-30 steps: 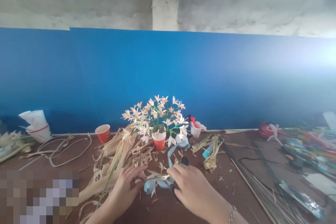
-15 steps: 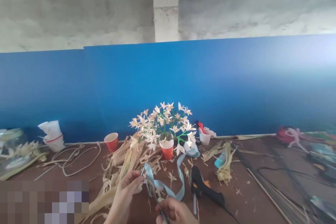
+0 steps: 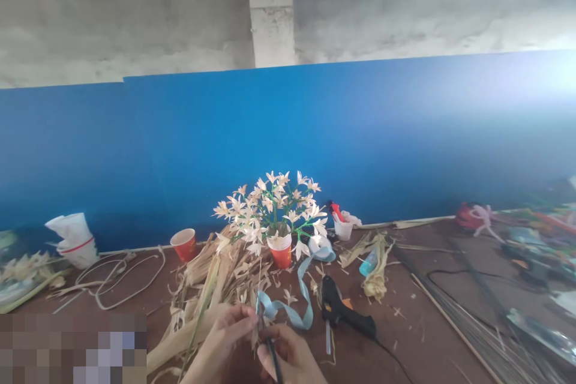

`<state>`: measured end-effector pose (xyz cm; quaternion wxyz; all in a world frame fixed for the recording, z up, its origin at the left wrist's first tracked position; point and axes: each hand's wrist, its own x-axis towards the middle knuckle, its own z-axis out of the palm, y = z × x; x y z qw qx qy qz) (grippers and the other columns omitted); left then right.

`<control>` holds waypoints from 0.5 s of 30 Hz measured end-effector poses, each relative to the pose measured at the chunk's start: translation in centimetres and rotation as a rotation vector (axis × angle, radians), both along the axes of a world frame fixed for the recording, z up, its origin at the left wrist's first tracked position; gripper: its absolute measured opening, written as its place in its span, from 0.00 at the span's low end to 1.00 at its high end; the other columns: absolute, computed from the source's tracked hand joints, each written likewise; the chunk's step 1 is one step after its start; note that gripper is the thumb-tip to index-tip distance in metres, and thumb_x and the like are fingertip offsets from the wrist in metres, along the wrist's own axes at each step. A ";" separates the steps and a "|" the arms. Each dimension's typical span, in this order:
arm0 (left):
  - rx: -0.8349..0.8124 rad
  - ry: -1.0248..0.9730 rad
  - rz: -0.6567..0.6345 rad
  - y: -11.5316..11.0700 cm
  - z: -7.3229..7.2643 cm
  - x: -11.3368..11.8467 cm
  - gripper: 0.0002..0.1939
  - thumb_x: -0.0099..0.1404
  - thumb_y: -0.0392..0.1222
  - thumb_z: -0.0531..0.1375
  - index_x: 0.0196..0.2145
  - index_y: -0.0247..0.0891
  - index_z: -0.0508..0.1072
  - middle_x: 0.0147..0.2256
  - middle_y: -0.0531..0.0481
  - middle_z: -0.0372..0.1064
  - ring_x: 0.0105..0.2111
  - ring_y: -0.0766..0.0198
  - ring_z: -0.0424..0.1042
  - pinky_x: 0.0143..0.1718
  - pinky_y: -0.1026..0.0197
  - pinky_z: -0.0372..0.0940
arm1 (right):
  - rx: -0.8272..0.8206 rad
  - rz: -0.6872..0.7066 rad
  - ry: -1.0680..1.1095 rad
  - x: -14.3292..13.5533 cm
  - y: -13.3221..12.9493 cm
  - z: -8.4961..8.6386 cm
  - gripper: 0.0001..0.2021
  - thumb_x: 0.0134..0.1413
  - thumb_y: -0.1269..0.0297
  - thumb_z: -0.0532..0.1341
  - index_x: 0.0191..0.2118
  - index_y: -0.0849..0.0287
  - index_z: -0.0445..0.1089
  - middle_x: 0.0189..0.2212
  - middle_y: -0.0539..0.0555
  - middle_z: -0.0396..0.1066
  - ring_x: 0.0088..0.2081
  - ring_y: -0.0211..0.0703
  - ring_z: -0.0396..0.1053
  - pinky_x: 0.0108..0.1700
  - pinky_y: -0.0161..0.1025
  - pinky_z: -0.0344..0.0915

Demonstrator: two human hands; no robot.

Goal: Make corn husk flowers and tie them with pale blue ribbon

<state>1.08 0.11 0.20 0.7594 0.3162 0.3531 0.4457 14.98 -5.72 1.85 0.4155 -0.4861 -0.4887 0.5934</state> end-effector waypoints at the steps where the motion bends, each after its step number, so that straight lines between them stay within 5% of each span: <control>1: 0.013 0.014 -0.009 0.2 -0.2 -0.1 0.15 0.41 0.45 0.69 0.19 0.35 0.69 0.13 0.56 0.65 0.16 0.69 0.63 0.21 0.66 0.54 | 0.014 0.011 -0.005 0.0 0.0 0.0 0.20 0.44 0.48 0.62 0.38 0.59 0.68 0.22 0.48 0.65 0.25 0.37 0.65 0.29 0.32 0.61; 9: 0.073 0.164 0.061 0.9 -0.6 -1.1 0.12 0.42 0.40 0.68 0.22 0.34 0.69 0.17 0.55 0.66 0.17 0.73 0.60 0.21 0.69 0.52 | 0.072 -0.012 -0.120 0.3 -0.1 -0.4 0.23 0.39 0.52 0.65 0.41 0.60 0.69 0.26 0.51 0.68 0.31 0.43 0.67 0.35 0.35 0.64; 15: 0.018 0.122 0.122 0.4 0.6 -1.0 0.10 0.42 0.35 0.67 0.23 0.34 0.70 0.17 0.55 0.67 0.17 0.73 0.62 0.22 0.70 0.54 | 0.007 0.030 -0.141 0.8 0.4 -1.0 0.20 0.43 0.53 0.62 0.41 0.61 0.67 0.24 0.48 0.64 0.21 0.32 0.60 0.20 0.28 0.57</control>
